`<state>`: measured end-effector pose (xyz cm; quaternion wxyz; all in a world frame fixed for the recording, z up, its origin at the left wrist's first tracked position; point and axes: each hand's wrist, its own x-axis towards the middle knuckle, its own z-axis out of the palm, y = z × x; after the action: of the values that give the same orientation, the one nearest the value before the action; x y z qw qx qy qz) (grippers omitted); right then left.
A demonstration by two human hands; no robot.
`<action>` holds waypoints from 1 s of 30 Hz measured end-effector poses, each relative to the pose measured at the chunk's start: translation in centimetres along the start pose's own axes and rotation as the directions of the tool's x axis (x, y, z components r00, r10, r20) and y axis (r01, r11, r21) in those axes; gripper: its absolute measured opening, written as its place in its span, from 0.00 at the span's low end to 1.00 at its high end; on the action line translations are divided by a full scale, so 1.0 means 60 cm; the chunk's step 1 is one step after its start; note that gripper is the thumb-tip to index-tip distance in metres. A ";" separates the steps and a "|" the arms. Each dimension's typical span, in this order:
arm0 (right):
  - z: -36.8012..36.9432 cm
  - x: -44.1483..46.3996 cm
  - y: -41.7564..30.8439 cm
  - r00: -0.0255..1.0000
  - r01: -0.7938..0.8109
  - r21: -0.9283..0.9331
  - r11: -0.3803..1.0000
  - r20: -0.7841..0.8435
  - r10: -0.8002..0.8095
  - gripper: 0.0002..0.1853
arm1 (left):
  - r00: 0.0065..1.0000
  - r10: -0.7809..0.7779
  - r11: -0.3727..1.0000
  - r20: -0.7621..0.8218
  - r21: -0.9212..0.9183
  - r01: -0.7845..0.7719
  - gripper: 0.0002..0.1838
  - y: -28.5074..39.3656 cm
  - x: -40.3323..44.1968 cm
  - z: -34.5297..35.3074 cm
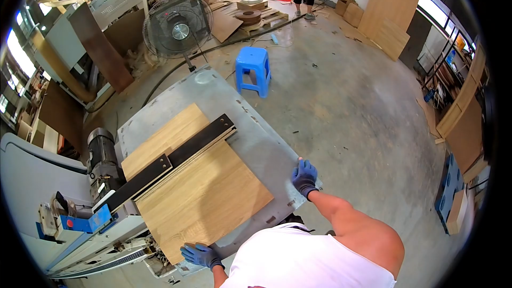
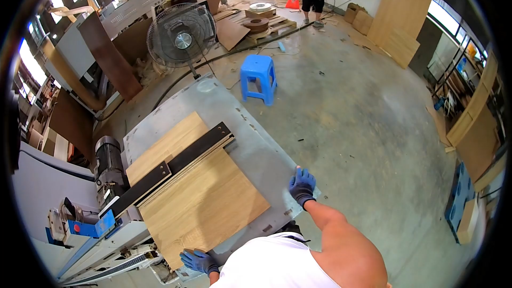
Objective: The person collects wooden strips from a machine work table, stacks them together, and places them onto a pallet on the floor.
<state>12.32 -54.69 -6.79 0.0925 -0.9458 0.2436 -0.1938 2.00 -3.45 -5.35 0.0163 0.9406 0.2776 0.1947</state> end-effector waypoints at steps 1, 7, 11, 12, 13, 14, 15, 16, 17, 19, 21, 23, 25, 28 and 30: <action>0.001 0.000 0.000 1.000 0.000 -0.001 1.000 -0.006 0.000 0.29 | 1.000 -0.004 1.000 0.006 0.002 0.004 0.30 0.001 0.000 -0.002; 0.003 0.000 0.001 0.999 0.016 -0.002 1.000 -0.031 -0.016 0.28 | 1.000 -0.016 1.000 0.021 0.003 0.016 0.30 0.001 0.002 0.001; -0.003 0.001 -0.001 0.999 0.015 -0.003 1.000 -0.033 -0.015 0.28 | 1.000 -0.014 1.000 0.013 -0.005 0.015 0.29 -0.002 0.000 0.006; -0.003 0.001 -0.002 0.999 0.013 -0.005 1.000 -0.032 -0.013 0.28 | 1.000 -0.013 1.000 0.010 -0.008 0.013 0.29 -0.004 0.000 0.008; -0.003 0.001 -0.002 0.999 0.010 -0.008 1.000 -0.030 -0.010 0.28 | 1.000 -0.012 1.000 0.012 -0.005 0.012 0.29 -0.004 0.000 0.008; -0.003 0.001 -0.001 1.000 0.009 -0.005 1.000 -0.026 -0.009 0.28 | 1.000 -0.012 1.000 0.015 -0.002 0.012 0.29 -0.004 -0.001 0.008; -0.002 0.001 -0.001 1.000 0.008 -0.003 1.000 -0.022 -0.008 0.28 | 1.000 -0.011 1.000 0.017 0.001 0.011 0.29 -0.005 -0.001 0.008; -0.001 0.001 -0.001 1.000 0.007 -0.001 1.000 -0.018 -0.007 0.28 | 1.000 -0.011 1.000 0.019 0.004 0.011 0.29 -0.006 0.000 0.010; -0.001 0.000 -0.001 1.000 0.009 -0.003 1.000 -0.023 -0.009 0.29 | 1.000 -0.012 1.000 0.022 0.008 0.012 0.29 -0.007 0.000 0.011; -0.002 0.001 -0.001 0.999 0.015 -0.007 1.000 -0.033 -0.015 0.29 | 1.000 -0.013 1.000 0.027 0.012 0.012 0.29 -0.006 0.000 0.009; -0.003 0.001 -0.003 0.999 0.017 -0.005 1.000 -0.040 -0.018 0.29 | 0.999 -0.013 1.000 0.034 0.011 0.013 0.29 -0.003 0.000 0.004; -0.003 0.000 -0.002 0.999 0.019 -0.003 1.000 -0.040 -0.019 0.28 | 1.000 -0.004 1.000 0.028 0.007 0.004 0.29 -0.005 0.000 0.006; -0.003 0.001 -0.001 0.999 0.020 0.000 1.000 -0.037 -0.020 0.28 | 1.000 -0.003 1.000 0.028 0.003 0.003 0.29 -0.004 0.001 0.005; -0.004 0.001 -0.004 0.999 0.026 -0.008 1.000 -0.044 -0.026 0.28 | 1.000 -0.008 1.000 0.030 0.008 0.008 0.30 -0.003 0.002 0.002; -0.004 0.002 -0.004 0.999 0.020 -0.007 1.000 -0.038 -0.021 0.28 | 1.000 -0.003 1.000 0.022 0.016 0.003 0.30 -0.003 0.002 0.004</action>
<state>12.42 -54.55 -6.47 0.0828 -0.9447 0.2363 -0.2118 2.09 -3.21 -5.55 0.0120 0.9423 0.2805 0.1821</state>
